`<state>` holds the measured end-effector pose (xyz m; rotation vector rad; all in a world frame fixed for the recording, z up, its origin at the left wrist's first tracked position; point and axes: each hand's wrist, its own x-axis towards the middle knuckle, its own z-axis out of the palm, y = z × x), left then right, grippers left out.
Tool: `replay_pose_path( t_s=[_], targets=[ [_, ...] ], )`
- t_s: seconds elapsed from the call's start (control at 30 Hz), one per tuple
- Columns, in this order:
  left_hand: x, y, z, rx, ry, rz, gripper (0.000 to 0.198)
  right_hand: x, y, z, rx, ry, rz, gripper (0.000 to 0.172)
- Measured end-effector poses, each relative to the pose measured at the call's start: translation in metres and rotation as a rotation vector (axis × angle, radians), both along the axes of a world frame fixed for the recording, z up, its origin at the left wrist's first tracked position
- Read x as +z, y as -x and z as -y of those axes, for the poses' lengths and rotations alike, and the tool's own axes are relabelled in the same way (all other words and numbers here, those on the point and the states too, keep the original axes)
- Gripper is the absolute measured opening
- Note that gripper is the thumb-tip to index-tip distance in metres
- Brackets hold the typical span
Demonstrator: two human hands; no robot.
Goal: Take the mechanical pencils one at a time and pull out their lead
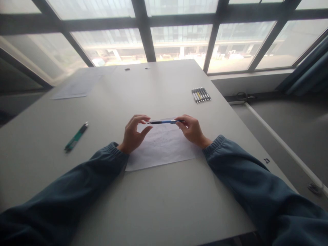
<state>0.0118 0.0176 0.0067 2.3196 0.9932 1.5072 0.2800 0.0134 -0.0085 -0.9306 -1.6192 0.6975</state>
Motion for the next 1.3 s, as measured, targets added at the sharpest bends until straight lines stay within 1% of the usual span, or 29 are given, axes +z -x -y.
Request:
replay_pose_path(
  t_s=[0.1, 0.23, 0.4, 0.67, 0.77, 0.9, 0.97, 1.07, 1.2, 1.3],
  targets=[
    [0.0027, -0.0014, 0.0023, -0.008, -0.081, -0.045, 0.023, -0.0006, 0.0, -0.0002, -0.006, 0.001, 0.006, 0.015],
    [0.0035, -0.0027, 0.003, 0.007, -0.09, -0.059, 0.018, -0.0005, -0.0003, 0.0005, 0.0, 0.002, 0.013, 0.014],
    [0.0013, -0.0036, 0.0004, -0.005, -0.041, -0.048, 0.023, -0.0007, -0.0009, 0.0005, 0.001, 0.007, 0.025, 0.015],
    [0.0013, -0.0012, 0.0031, -0.051, 0.063, -0.097, 0.016, 0.0019, 0.0004, 0.0022, 0.027, -0.011, 0.025, 0.015],
    [0.0004, -0.0009, 0.0042, -0.03, 0.112, -0.094, 0.019, 0.0027, 0.001, 0.0031, 0.039, -0.016, 0.024, 0.015],
    [-0.0009, -0.0008, 0.0049, 0.039, 0.164, -0.083, 0.022, 0.0029, 0.0013, 0.0034, 0.052, -0.016, 0.015, 0.016],
    [-0.001, -0.0006, 0.0045, 0.042, 0.172, -0.076, 0.022, 0.0036, 0.0014, 0.0035, 0.051, -0.026, 0.019, 0.016],
    [-0.0011, -0.0003, 0.0022, 0.03, 0.14, -0.059, 0.02, 0.0057, 0.0015, 0.0037, 0.02, -0.044, 0.048, 0.015],
    [-0.0027, 0.0003, -0.0027, 0.037, 0.042, -0.087, 0.017, 0.0076, 0.0011, 0.0033, -0.044, -0.076, 0.096, 0.016],
    [-0.004, 0.001, -0.0051, 0.048, 0.008, -0.098, 0.014, 0.0074, 0.0004, 0.0024, -0.057, -0.097, 0.114, 0.014]
  ],
)
